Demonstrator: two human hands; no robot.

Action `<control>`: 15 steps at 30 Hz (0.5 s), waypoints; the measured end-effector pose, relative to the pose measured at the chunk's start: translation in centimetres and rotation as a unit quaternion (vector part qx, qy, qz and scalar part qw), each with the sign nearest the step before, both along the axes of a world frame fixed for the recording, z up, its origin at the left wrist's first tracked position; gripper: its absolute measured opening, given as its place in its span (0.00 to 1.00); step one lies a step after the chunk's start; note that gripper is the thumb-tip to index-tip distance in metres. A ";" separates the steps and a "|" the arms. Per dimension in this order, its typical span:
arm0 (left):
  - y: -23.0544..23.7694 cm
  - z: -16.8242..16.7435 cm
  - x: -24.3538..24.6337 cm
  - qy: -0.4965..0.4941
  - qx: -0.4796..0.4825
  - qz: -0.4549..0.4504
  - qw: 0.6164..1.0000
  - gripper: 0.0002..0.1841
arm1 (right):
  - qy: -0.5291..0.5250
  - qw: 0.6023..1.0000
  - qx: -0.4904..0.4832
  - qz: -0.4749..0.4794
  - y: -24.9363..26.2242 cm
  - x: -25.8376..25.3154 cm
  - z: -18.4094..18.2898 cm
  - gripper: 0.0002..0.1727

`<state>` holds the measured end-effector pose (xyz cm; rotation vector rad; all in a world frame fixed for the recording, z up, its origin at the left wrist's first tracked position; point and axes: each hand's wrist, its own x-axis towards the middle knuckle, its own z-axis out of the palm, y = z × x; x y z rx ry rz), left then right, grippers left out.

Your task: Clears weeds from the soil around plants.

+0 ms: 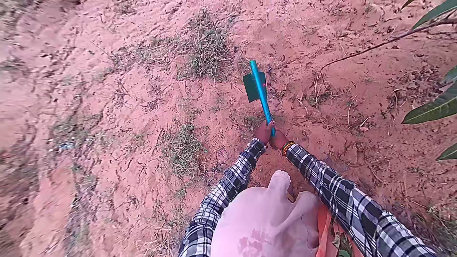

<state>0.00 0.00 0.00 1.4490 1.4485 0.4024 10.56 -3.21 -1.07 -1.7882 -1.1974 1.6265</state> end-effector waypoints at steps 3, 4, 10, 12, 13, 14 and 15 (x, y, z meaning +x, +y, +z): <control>-3.3 -4.4 0.7 0.022 -0.130 0.016 0.991 0.32 | 0.060 0.990 -0.127 -0.033 -4.7 -0.8 -3.1 0.14; -4.0 -4.6 0.8 0.029 -0.136 0.015 0.990 0.31 | 0.054 0.991 -0.114 -0.050 -5.5 -1.1 -3.6 0.14; -5.1 -1.9 -1.9 -0.027 -0.141 0.068 0.987 0.31 | 0.014 0.992 -0.119 0.027 -5.2 -2.2 -1.8 0.22; -5.0 -1.6 -2.2 -0.053 -0.124 0.066 0.989 0.30 | 0.018 0.995 -0.091 0.019 -5.2 -2.0 -1.4 0.23; -5.0 -1.3 -2.3 -0.058 -0.109 0.057 0.991 0.29 | 0.035 0.997 -0.073 0.003 -5.5 -2.0 -1.2 0.22; -5.1 -0.6 -2.5 -0.063 -0.086 0.046 0.993 0.28 | 0.065 0.996 -0.052 -0.018 -5.8 -2.1 -0.8 0.20; -5.1 0.1 -2.8 -0.072 -0.054 0.036 0.995 0.26 | 0.100 0.994 -0.025 -0.034 -5.9 -2.2 -0.3 0.18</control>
